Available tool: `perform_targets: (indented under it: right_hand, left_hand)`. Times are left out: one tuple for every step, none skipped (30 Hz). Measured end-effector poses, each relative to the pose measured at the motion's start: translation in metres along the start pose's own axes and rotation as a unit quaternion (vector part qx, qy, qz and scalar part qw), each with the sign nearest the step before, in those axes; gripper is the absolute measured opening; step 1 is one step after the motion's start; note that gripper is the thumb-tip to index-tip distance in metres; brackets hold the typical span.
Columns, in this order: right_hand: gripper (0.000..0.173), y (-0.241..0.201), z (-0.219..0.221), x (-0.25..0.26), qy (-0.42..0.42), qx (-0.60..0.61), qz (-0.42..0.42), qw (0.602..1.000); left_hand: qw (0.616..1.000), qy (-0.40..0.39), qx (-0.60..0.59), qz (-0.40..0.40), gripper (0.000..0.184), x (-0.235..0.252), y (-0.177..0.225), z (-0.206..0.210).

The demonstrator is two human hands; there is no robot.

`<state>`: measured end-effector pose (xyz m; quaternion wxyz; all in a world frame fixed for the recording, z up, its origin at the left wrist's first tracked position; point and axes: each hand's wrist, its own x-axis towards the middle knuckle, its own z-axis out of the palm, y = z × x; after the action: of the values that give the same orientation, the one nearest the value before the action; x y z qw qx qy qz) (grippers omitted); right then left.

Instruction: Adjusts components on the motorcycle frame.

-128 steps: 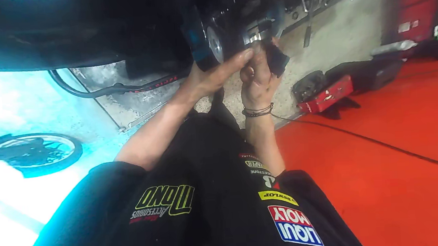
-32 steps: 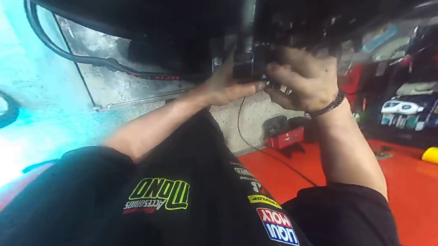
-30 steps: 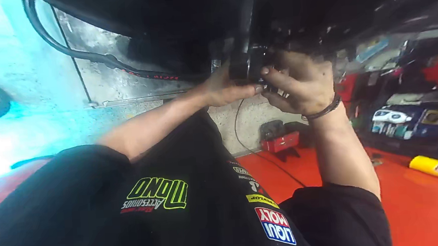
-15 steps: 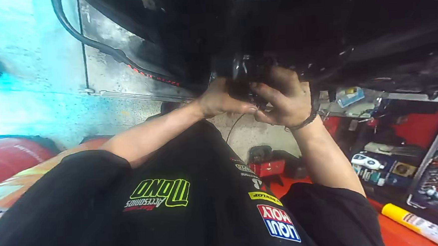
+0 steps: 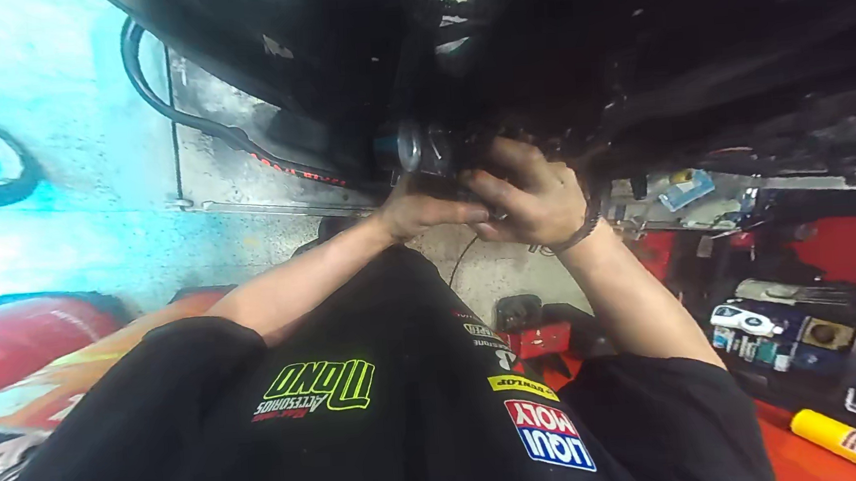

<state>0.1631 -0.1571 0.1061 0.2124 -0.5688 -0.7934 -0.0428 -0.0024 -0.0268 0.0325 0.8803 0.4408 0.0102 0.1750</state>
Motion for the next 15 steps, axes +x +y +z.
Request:
perform_targets:
  right_hand:
    - [0.047, -0.001, -0.002, 0.003, -0.004, -0.001, -0.002, 1.000]
    - [0.046, -0.003, -0.004, 0.006, -0.012, -0.004, -0.002, 1.000]
    - [0.046, -0.004, -0.006, 0.009, -0.017, -0.005, -0.002, 1.000]
    - [0.045, -0.005, -0.009, 0.012, -0.022, -0.006, -0.002, 1.000]
    - [0.044, -0.005, -0.010, 0.015, -0.027, -0.005, -0.001, 1.000]
    - [0.044, -0.007, -0.011, 0.016, -0.033, -0.001, 0.005, 0.999]
    - [0.045, -0.009, -0.012, 0.017, -0.038, 0.003, 0.011, 0.999]
    - [0.046, -0.010, -0.012, 0.019, -0.042, 0.005, 0.016, 0.999]
    - [0.047, -0.010, -0.011, 0.020, -0.045, 0.006, 0.019, 0.999]
    - [0.049, -0.011, -0.010, 0.019, -0.049, 0.007, 0.022, 0.999]
    - [0.050, -0.011, -0.010, 0.019, -0.050, 0.007, 0.024, 0.998]
    - [0.050, -0.011, -0.009, 0.019, -0.048, 0.006, 0.026, 0.999]
    - [0.050, -0.011, -0.008, 0.019, -0.045, 0.005, 0.030, 0.999]
    - [0.050, -0.012, -0.007, 0.019, -0.042, 0.007, 0.037, 0.998]
    - [0.050, -0.012, -0.007, 0.019, -0.039, 0.008, 0.042, 0.998]
  left_hand:
    - [1.000, 0.004, -0.016, -0.018, 0.035, -0.002, 0.003, 0.002]
    - [0.999, 0.005, -0.033, -0.023, 0.034, -0.003, 0.005, 0.004]
    - [0.999, -0.001, -0.049, -0.019, 0.034, -0.002, 0.006, 0.005]
    - [0.998, -0.006, -0.058, -0.019, 0.033, -0.001, 0.009, 0.004]
    - [0.998, -0.006, -0.058, -0.031, 0.033, -0.002, 0.011, 0.004]
    - [0.997, -0.003, -0.049, -0.051, 0.033, -0.004, 0.014, 0.004]
    - [0.997, -0.002, -0.046, -0.061, 0.034, -0.004, 0.015, 0.003]
    - [0.997, -0.007, -0.053, -0.052, 0.036, -0.002, 0.015, 0.001]
    - [0.997, -0.010, -0.056, -0.044, 0.036, -0.001, 0.016, -0.001]
    - [0.998, -0.007, -0.052, -0.045, 0.035, -0.002, 0.016, -0.001]
    - [0.998, 0.000, -0.047, -0.049, 0.033, -0.003, 0.017, 0.000]
    - [0.998, 0.001, -0.045, -0.037, 0.032, -0.001, 0.017, 0.000]
    - [0.998, 0.005, -0.043, -0.033, 0.032, 0.000, 0.016, 0.000]
    - [0.998, 0.012, -0.042, -0.037, 0.032, 0.000, 0.015, 0.000]
    - [0.998, 0.015, -0.041, -0.039, 0.033, 0.000, 0.014, -0.001]
